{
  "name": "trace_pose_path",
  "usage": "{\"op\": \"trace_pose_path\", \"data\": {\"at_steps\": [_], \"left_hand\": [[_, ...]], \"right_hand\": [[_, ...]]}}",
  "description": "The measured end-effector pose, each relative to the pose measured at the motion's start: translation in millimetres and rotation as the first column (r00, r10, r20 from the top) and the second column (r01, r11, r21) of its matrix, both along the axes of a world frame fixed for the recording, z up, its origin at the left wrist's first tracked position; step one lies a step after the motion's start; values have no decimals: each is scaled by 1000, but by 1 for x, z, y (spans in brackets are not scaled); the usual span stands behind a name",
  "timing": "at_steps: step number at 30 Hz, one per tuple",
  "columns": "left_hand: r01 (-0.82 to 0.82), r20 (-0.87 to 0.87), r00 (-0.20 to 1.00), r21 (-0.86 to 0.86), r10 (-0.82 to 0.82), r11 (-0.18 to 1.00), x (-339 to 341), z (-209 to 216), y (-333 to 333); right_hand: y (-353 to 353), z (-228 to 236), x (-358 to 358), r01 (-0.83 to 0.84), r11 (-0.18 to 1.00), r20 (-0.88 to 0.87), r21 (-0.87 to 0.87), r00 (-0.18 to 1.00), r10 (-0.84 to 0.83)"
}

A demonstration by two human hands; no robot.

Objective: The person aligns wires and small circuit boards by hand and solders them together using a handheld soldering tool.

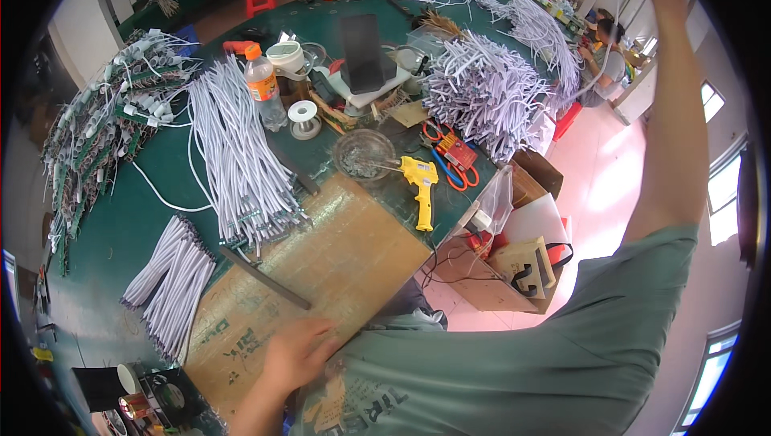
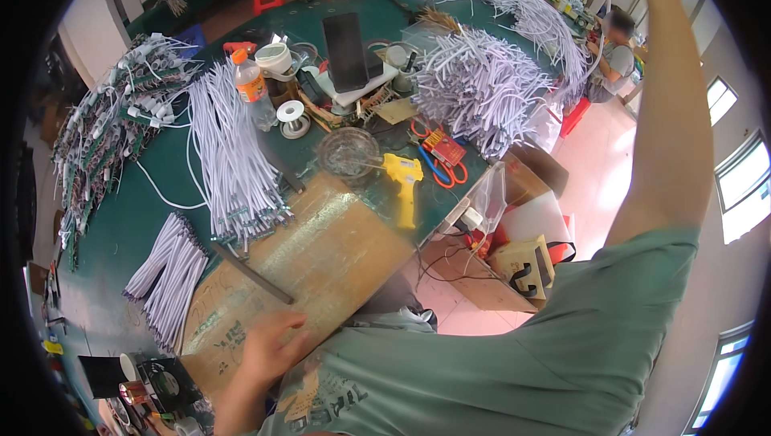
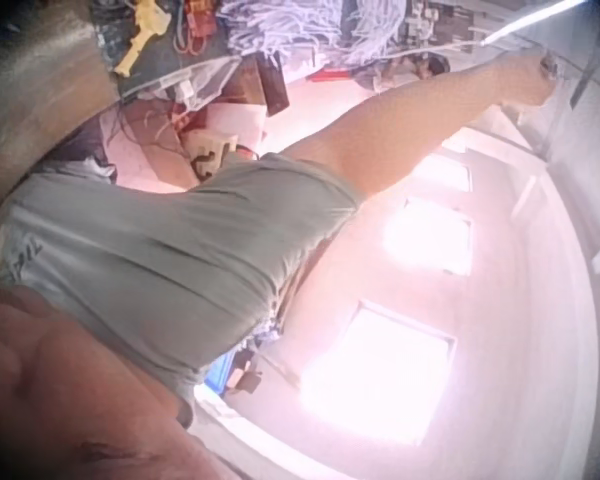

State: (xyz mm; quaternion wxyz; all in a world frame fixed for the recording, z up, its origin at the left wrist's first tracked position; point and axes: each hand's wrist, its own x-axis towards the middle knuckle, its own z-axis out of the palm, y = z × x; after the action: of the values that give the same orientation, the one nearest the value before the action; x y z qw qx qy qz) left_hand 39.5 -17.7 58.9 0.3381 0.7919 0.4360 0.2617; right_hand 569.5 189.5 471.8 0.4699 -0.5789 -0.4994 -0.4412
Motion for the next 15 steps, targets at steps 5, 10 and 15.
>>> {"op": "trace_pose_path", "data": {"at_steps": [5, 10, 15], "left_hand": [[-198, -74, 977, 1, 198, 980, -15, -10, -9], [-226, -76, 972, -52, 221, 973, -26, -17, -18], [-266, -165, 953, -63, 253, 962, -42, -28, -27]], "right_hand": [[68, -98, 22, -196, 970, -298, -142, 943, 147], [121, -242, 30, -363, 843, -174, -396, 932, 319], [126, -274, 36, -391, 451, -359, -803, 920, 158]]}}
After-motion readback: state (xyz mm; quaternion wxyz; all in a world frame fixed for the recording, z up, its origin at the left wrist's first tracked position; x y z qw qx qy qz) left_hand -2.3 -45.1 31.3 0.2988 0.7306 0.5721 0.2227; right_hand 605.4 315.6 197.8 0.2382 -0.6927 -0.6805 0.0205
